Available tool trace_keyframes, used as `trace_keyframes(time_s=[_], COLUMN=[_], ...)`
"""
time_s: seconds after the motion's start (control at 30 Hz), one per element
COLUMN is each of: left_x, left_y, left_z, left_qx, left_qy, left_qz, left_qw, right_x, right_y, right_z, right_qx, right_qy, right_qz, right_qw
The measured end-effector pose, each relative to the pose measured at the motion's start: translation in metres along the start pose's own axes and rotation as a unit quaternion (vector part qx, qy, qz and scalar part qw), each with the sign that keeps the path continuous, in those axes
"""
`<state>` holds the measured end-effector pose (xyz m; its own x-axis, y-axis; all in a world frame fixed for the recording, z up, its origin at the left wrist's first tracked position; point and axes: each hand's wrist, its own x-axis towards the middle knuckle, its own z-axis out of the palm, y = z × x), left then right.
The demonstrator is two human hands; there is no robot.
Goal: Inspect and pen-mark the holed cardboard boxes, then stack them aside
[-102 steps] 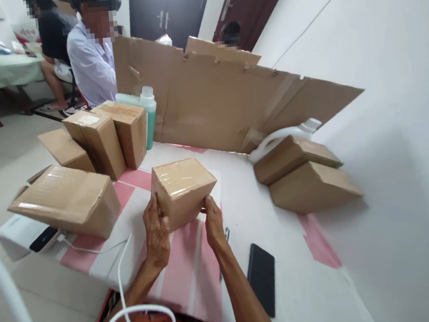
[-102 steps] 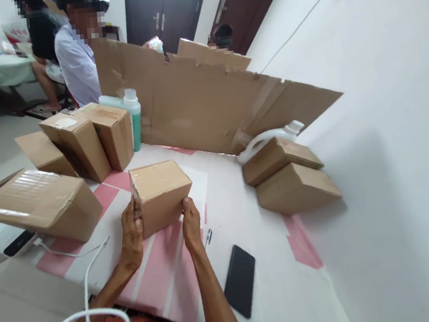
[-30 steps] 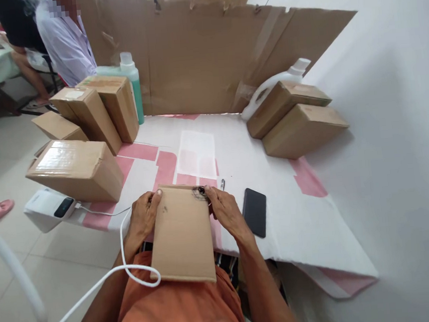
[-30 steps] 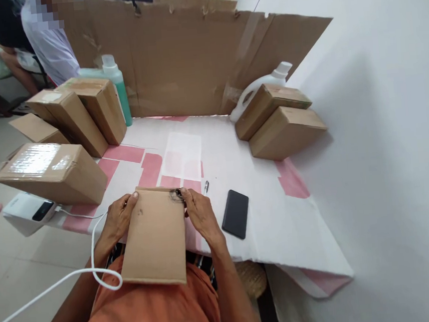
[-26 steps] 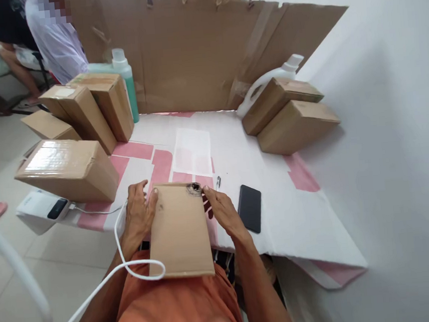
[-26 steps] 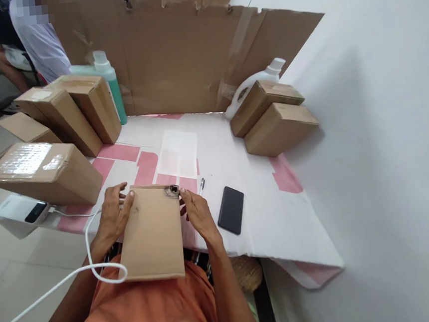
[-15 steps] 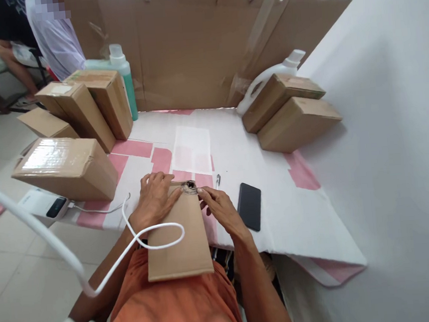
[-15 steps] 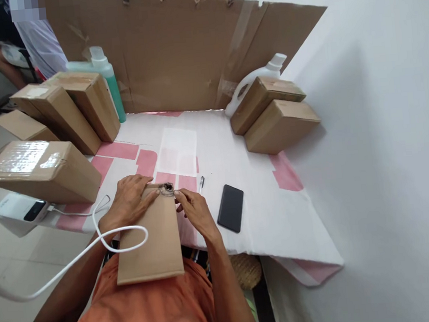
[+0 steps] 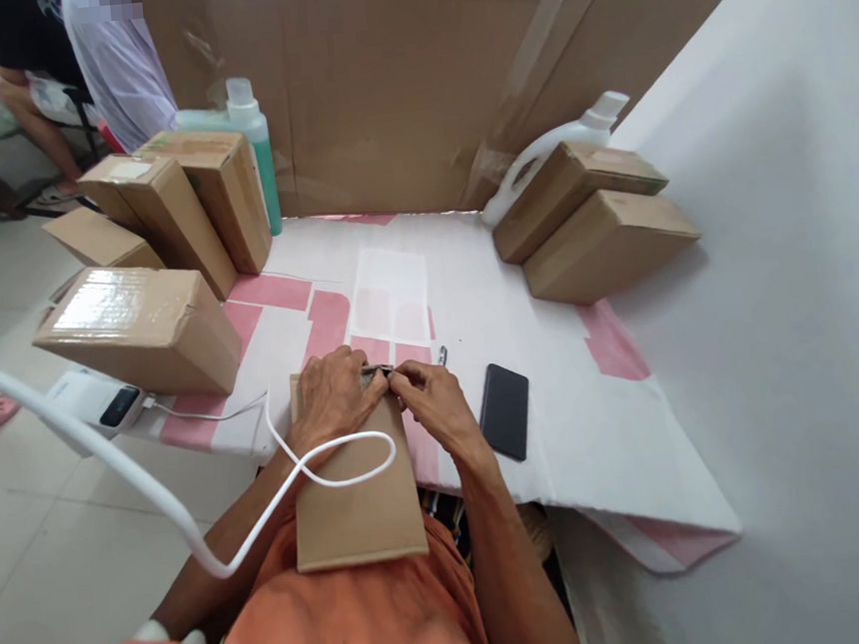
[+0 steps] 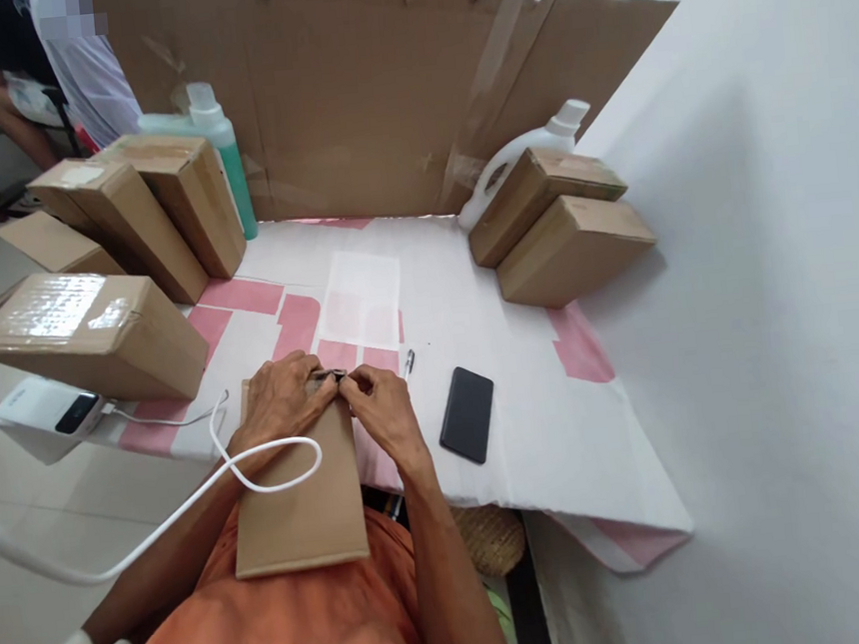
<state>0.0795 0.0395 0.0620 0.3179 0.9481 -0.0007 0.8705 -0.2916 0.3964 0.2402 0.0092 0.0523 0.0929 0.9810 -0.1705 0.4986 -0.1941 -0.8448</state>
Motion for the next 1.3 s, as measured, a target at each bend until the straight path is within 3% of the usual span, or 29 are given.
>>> trace_keyframes(time_s=[0.17, 0.37, 0.5, 0.63, 0.7, 0.8, 0.93, 1.13, 1.3], left_x=[-0.008, -0.017, -0.018, -0.019, -0.02, -0.022, -0.024, -0.03, -0.033], left_y=[-0.002, -0.003, -0.005, -0.007, -0.008, -0.007, -0.006, -0.014, -0.018], left_z=[0.003, 0.0, 0.004, 0.004, 0.002, -0.001, 0.0, 0.002, 0.002], left_qx=[-0.015, -0.01, -0.004, -0.013, -0.021, -0.027, -0.023, -0.005, -0.009], left_qy=[0.021, 0.03, 0.042, 0.066, 0.069, 0.068, 0.062, 0.062, 0.065], left_qz=[0.02, 0.06, 0.061, 0.048, 0.042, 0.039, 0.05, 0.107, 0.115], left_qw=[0.999, 0.998, 0.997, 0.997, 0.997, 0.997, 0.997, 0.992, 0.991], right_x=[-0.007, -0.004, -0.002, -0.006, -0.009, -0.007, 0.005, 0.018, 0.009], right_y=[0.0, 0.002, -0.003, 0.009, 0.025, 0.051, 0.074, 0.089, 0.091], right_z=[-0.003, -0.007, -0.004, -0.008, -0.017, -0.029, -0.027, -0.015, -0.025], right_qx=[-0.007, 0.022, -0.008, 0.107, 0.137, -0.002, -0.181, -0.17, -0.056], right_qy=[-0.009, 0.022, 0.029, 0.022, 0.05, 0.102, 0.101, 0.129, 0.11], right_qz=[0.004, -0.115, -0.142, -0.075, -0.021, 0.063, 0.155, 0.192, 0.144], right_qw=[1.0, 0.993, 0.989, 0.991, 0.989, 0.993, 0.966, 0.958, 0.982])
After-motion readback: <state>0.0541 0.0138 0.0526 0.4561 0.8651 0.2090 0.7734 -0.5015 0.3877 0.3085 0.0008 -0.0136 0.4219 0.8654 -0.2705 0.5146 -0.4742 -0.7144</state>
